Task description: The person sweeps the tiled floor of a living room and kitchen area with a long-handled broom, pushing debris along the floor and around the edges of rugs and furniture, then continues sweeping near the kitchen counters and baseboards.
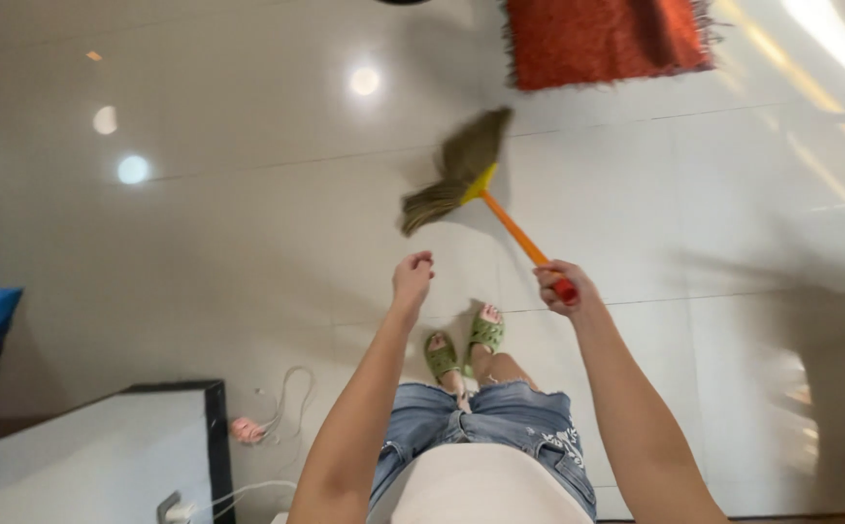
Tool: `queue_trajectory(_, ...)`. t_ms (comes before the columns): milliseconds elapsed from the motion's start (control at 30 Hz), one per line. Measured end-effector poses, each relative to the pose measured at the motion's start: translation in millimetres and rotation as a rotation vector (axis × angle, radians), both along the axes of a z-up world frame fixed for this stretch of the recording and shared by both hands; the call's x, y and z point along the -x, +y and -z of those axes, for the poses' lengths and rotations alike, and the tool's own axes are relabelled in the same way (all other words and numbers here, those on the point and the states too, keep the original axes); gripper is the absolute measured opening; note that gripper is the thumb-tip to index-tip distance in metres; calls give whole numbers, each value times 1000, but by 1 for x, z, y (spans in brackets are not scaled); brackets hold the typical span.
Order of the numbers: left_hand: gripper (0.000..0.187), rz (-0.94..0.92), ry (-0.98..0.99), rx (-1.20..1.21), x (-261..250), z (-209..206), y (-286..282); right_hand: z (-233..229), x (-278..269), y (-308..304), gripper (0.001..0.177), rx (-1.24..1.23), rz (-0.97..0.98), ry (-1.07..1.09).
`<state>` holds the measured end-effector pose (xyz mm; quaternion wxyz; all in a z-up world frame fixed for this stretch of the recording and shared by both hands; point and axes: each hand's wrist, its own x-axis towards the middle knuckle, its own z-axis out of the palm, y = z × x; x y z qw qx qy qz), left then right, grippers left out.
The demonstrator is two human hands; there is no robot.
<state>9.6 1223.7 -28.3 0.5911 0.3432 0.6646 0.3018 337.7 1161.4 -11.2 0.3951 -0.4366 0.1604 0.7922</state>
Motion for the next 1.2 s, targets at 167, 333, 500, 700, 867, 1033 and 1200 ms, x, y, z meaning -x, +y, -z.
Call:
queue_trajectory(167,28,184,-88,-22,-112,-40,35,-13,-118,-38,11,63,169,-76)
queue_trajectory(333,29,250,-100,-11,-124,-75,46,-40,-118,-7,7,166,270,-458)
queue_trajectory(500,31,158,-33,24,-80,-76,61,-16,-7,56,11,39,343,-463)
queue_trajectory(700,26,-60,101,-135,19,-34,94,-109,215,70,13,-14,1,-359)
queue_trajectory(867,25,-263,27,-105,147,-35,133,-146,343,95,15,-5,-329,-177)
queue_trajectory(1033,25,-443,-24,-95,287,16,148,-125,464,143,15,-111,-683,-71)
queue_trajectory(1200,28,-581,137,-83,386,-30,117,-81,585,175,16,-281,-947,-154)
